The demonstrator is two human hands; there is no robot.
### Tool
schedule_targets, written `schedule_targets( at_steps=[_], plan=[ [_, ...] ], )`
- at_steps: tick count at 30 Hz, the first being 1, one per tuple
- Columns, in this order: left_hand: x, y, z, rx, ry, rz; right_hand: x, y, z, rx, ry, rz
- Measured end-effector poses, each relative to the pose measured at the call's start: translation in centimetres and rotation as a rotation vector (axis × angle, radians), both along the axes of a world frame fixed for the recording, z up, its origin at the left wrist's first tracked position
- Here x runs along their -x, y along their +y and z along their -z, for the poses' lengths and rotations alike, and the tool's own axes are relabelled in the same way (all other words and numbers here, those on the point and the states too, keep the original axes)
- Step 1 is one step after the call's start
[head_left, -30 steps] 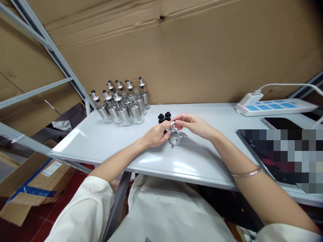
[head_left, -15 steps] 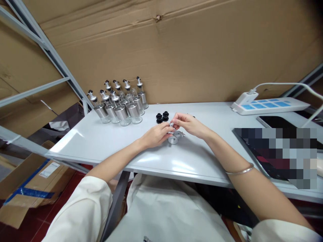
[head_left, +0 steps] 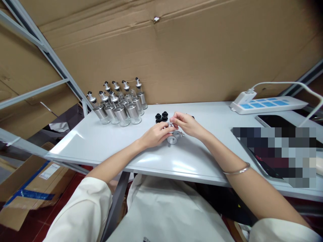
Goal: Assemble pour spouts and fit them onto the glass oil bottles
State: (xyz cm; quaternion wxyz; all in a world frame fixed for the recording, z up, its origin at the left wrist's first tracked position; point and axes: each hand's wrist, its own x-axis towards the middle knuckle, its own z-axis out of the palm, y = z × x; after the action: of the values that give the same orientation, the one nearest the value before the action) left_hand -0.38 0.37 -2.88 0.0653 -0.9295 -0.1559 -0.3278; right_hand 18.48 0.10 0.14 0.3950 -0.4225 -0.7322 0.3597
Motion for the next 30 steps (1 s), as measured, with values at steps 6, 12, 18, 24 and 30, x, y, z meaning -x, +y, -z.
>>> schedule_targets(
  at_steps=[6, 12, 18, 24, 30],
  plan=[
    [0.09, -0.16, -0.14, 0.010, 0.009, 0.012, 0.12, -0.12, 0.06, -0.056, -0.126, 0.010],
    [0.26, -0.18, -0.24, 0.064, 0.007, 0.024, 0.49, -0.11, 0.31, -0.165, -0.207, 0.005],
    [0.41, 0.51, -0.04, 0.119, -0.079, 0.056, 0.31, -0.23, 0.04, -0.193, -0.258, 0.040],
    [0.34, 0.22, -0.36, 0.066, -0.022, 0.027, 0.39, -0.43, 0.02, -0.230, -0.282, 0.121],
    [0.29, -0.21, -0.52, 0.072, 0.001, -0.002, 0.20, -0.43, -0.05, -0.260, -0.322, 0.178]
  ],
)
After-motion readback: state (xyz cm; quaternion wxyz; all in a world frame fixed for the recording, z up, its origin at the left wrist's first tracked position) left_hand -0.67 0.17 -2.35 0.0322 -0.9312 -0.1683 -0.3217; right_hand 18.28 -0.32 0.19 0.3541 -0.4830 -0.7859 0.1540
